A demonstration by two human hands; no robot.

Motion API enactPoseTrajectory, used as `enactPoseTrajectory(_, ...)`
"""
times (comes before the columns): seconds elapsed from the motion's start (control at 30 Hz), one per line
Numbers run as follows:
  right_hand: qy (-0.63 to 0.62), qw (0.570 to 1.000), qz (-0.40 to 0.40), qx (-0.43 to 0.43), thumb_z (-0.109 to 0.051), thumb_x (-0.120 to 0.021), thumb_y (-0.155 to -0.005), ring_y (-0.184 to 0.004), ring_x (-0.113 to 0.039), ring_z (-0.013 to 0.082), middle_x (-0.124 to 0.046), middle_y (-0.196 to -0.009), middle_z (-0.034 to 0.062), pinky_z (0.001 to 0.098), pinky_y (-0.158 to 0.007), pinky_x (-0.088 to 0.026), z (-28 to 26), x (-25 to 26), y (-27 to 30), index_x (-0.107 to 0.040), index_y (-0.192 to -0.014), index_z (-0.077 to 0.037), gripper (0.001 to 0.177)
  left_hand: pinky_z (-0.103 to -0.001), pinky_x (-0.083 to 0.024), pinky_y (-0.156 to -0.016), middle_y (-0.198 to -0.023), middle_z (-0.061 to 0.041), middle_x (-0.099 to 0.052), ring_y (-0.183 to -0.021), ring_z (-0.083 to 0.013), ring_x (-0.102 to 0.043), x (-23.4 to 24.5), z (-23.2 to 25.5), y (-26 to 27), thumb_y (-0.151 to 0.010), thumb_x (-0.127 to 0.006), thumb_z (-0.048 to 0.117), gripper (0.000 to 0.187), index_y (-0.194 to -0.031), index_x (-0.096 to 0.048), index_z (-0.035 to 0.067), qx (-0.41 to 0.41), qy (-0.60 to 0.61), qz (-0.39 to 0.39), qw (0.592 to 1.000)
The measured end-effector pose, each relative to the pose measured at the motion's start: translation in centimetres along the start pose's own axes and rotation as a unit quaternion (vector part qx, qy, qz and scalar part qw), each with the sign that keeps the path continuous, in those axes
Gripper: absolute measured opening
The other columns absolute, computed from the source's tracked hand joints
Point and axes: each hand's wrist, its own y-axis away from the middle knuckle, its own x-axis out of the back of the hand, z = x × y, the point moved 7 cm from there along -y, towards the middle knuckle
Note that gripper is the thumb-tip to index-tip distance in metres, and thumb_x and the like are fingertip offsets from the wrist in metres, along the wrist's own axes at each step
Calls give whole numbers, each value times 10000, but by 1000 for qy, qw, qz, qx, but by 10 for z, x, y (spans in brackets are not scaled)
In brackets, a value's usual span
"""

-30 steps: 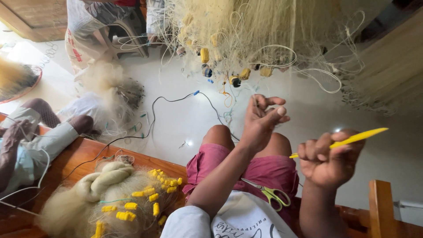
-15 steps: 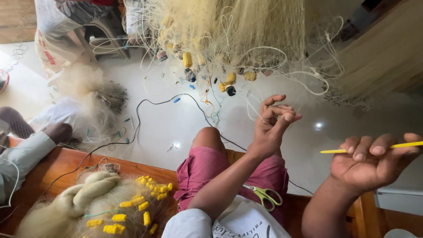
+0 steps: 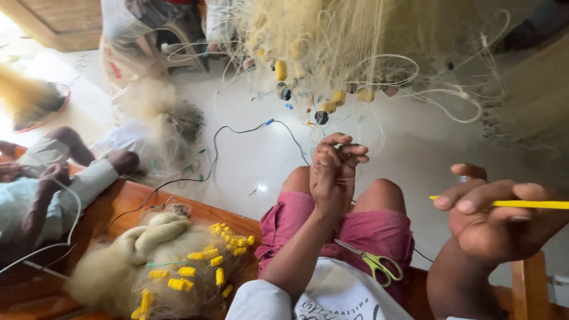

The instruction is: Repairing or assembling a fishing net using a net needle and scissors

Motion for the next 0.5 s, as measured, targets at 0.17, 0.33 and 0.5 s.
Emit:
enactPoseTrajectory(0.17, 85, 990, -107, -29, -219, -473, -1033, -607, -654, 230, -602, -729, 146, 479, -1108, -528, -20, -70, -46, -487, -1044, -92, 128, -328, -531, -661, -1199, -129, -560, -887, -278, -694, 2, 23, -7, -1117, -395, 307, 283, -942, -472, 100, -13, 36, 1, 999)
enactPoseTrajectory(0.33, 302, 908, -273, 100, 15, -577, -1049, -855, -611, 235, -654, -1049, 127, 547, -1160, -445, -4, -90, -74, -587, -1161, -25, 120, -329, -508, -726, -1086, -88, -590, -815, -217, -661, 11, 26, -12, -1115, -374, 319, 281, -960, -500, 122, -43, 22, -1, 999)
enactPoseTrajectory(0.5, 480, 790, -332, 188, -164, -788, -1002, -813, -611, 182, -716, -943, -21, 407, -1041, -265, 18, -108, -93, -800, -1080, -210, 92, -429, -498, -947, -966, -61, -564, -731, -173, -617, 4, 31, -12, -1099, -381, 363, 326, -953, -535, 115, -66, -2, 24, 998)
